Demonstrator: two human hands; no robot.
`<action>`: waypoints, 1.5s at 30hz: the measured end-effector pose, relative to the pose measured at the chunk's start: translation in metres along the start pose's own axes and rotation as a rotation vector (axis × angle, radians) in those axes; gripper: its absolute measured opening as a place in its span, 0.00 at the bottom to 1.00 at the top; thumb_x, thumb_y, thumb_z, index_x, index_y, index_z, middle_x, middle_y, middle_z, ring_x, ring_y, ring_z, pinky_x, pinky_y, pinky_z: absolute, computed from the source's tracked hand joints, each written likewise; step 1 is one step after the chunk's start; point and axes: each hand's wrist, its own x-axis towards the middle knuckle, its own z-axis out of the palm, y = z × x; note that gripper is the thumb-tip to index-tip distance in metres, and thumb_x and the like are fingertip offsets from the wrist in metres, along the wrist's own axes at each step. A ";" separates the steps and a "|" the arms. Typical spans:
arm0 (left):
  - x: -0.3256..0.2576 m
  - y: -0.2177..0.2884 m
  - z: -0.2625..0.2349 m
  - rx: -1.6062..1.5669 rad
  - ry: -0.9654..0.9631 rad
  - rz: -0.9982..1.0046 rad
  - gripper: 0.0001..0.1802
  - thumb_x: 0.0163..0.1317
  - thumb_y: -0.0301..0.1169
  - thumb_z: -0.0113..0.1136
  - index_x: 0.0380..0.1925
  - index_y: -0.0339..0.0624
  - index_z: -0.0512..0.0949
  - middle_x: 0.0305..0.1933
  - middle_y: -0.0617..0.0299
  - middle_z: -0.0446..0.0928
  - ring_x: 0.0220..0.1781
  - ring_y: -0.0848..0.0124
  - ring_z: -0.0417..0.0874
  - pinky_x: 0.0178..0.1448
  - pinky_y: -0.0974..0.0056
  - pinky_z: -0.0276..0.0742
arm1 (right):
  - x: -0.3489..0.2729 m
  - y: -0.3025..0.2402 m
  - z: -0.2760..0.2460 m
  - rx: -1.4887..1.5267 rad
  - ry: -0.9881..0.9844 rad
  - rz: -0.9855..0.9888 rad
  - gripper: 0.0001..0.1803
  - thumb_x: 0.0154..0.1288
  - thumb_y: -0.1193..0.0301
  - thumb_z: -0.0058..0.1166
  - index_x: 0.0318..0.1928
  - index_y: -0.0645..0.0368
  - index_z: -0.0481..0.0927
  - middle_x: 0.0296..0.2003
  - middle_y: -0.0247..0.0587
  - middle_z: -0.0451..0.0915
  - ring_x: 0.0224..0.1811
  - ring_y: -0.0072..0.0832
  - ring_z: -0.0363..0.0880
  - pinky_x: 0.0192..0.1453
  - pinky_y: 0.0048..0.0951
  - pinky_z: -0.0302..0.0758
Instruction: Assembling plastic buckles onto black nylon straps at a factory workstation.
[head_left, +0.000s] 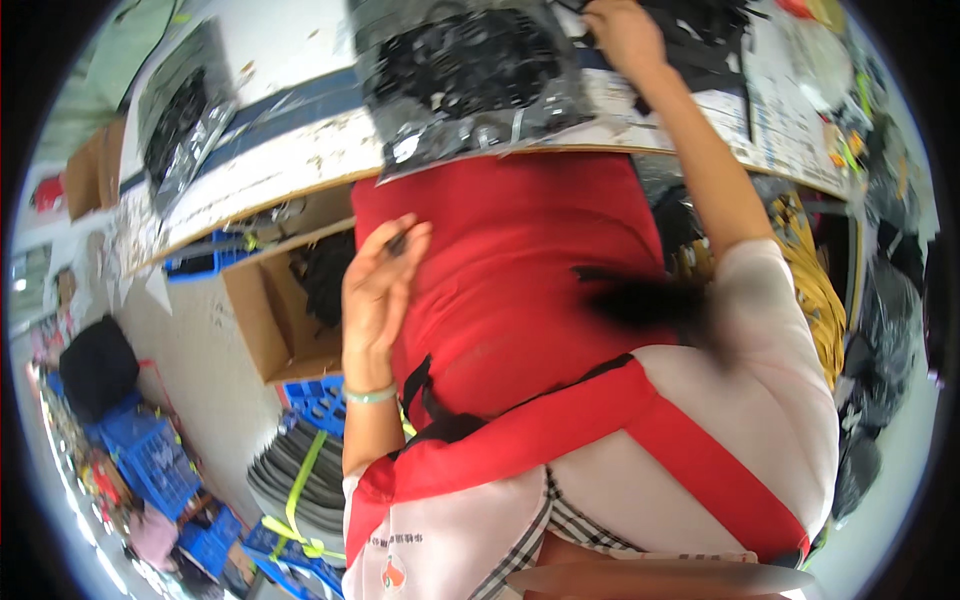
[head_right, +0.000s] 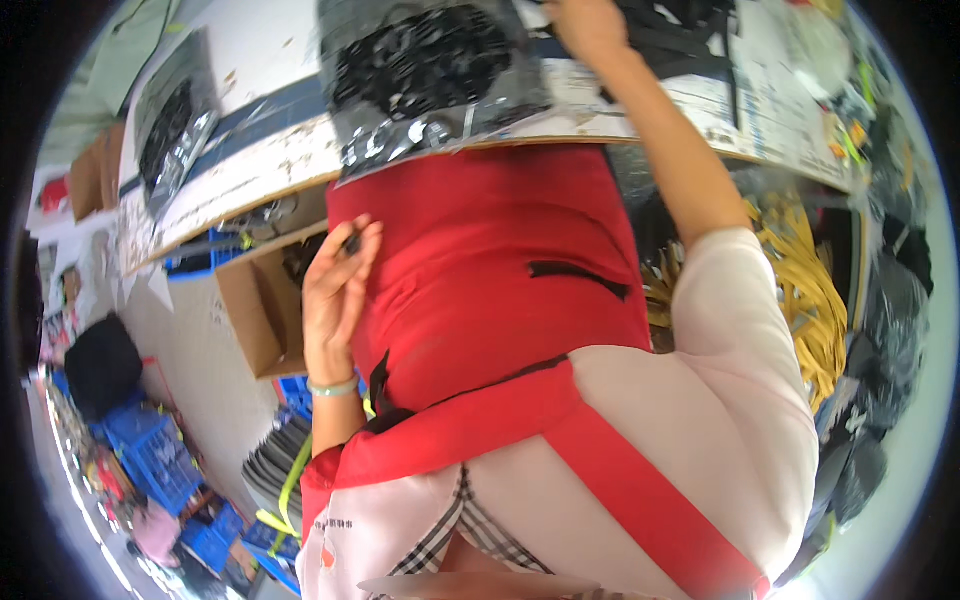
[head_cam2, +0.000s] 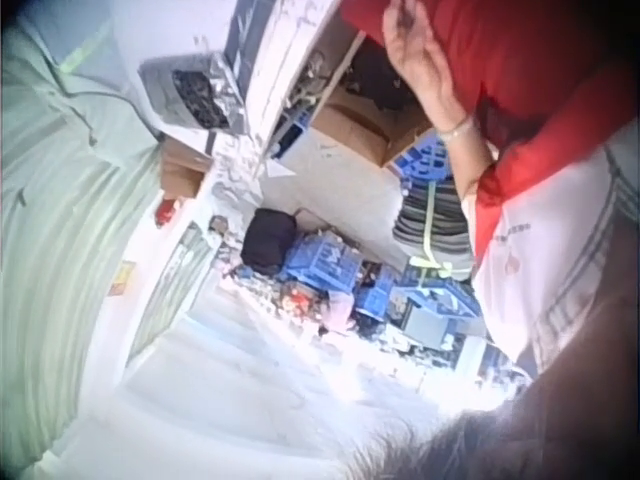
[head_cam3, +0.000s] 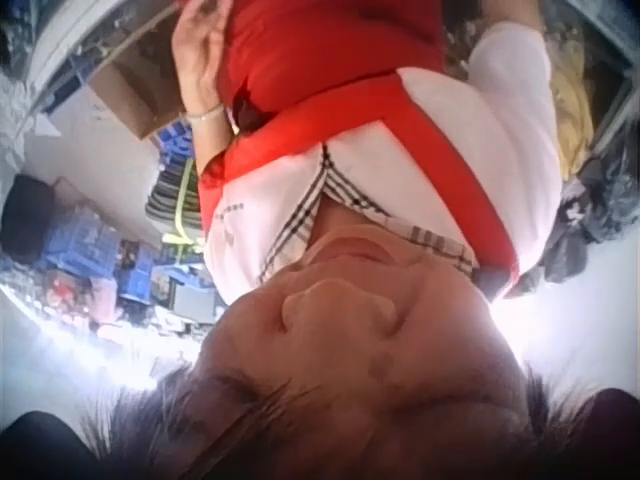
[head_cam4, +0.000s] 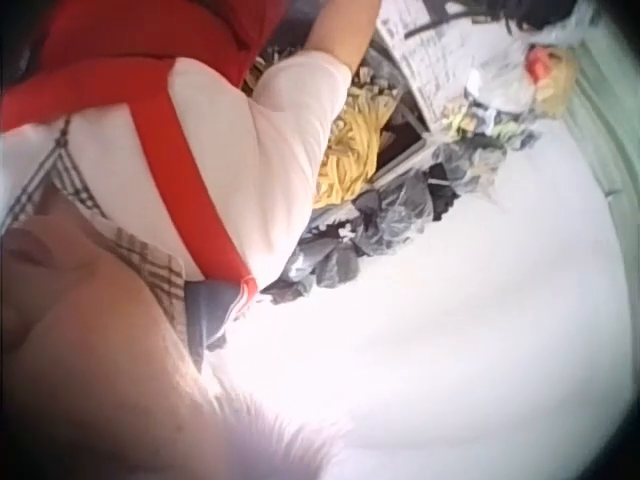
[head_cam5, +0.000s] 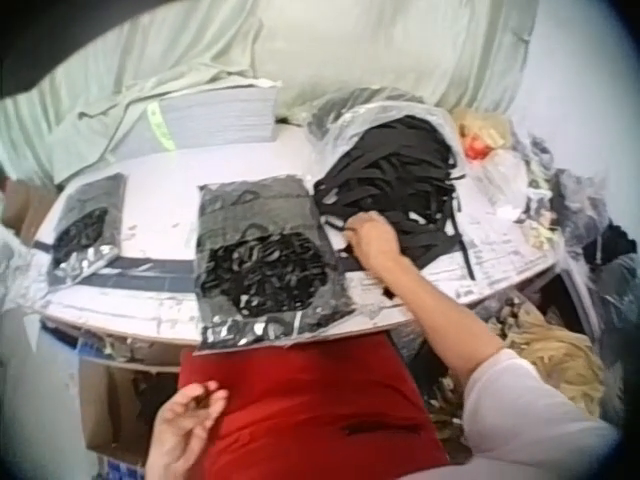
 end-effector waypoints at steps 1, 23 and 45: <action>0.001 -0.002 0.007 0.087 -0.012 0.009 0.17 0.62 0.13 0.47 0.52 0.27 0.72 0.58 0.47 0.71 0.59 0.55 0.76 0.66 0.58 0.72 | 0.005 -0.028 -0.021 0.108 0.031 0.049 0.10 0.61 0.66 0.52 0.34 0.60 0.81 0.31 0.45 0.81 0.40 0.41 0.78 0.50 0.39 0.72; 0.009 -0.024 0.010 0.314 0.116 0.274 0.06 0.63 0.18 0.56 0.40 0.31 0.75 0.35 0.55 0.80 0.34 0.69 0.84 0.40 0.66 0.86 | -0.107 -0.205 -0.109 1.432 -1.037 0.346 0.10 0.71 0.65 0.49 0.40 0.59 0.75 0.19 0.31 0.73 0.15 0.14 0.69 0.18 0.17 0.65; 0.007 -0.030 0.009 0.809 0.167 0.385 0.13 0.56 0.14 0.59 0.42 0.32 0.80 0.33 0.67 0.74 0.30 0.80 0.75 0.35 0.75 0.72 | -0.118 -0.218 -0.090 1.409 -1.080 0.452 0.12 0.69 0.64 0.50 0.34 0.59 0.76 0.16 0.32 0.74 0.11 0.15 0.69 0.15 0.17 0.63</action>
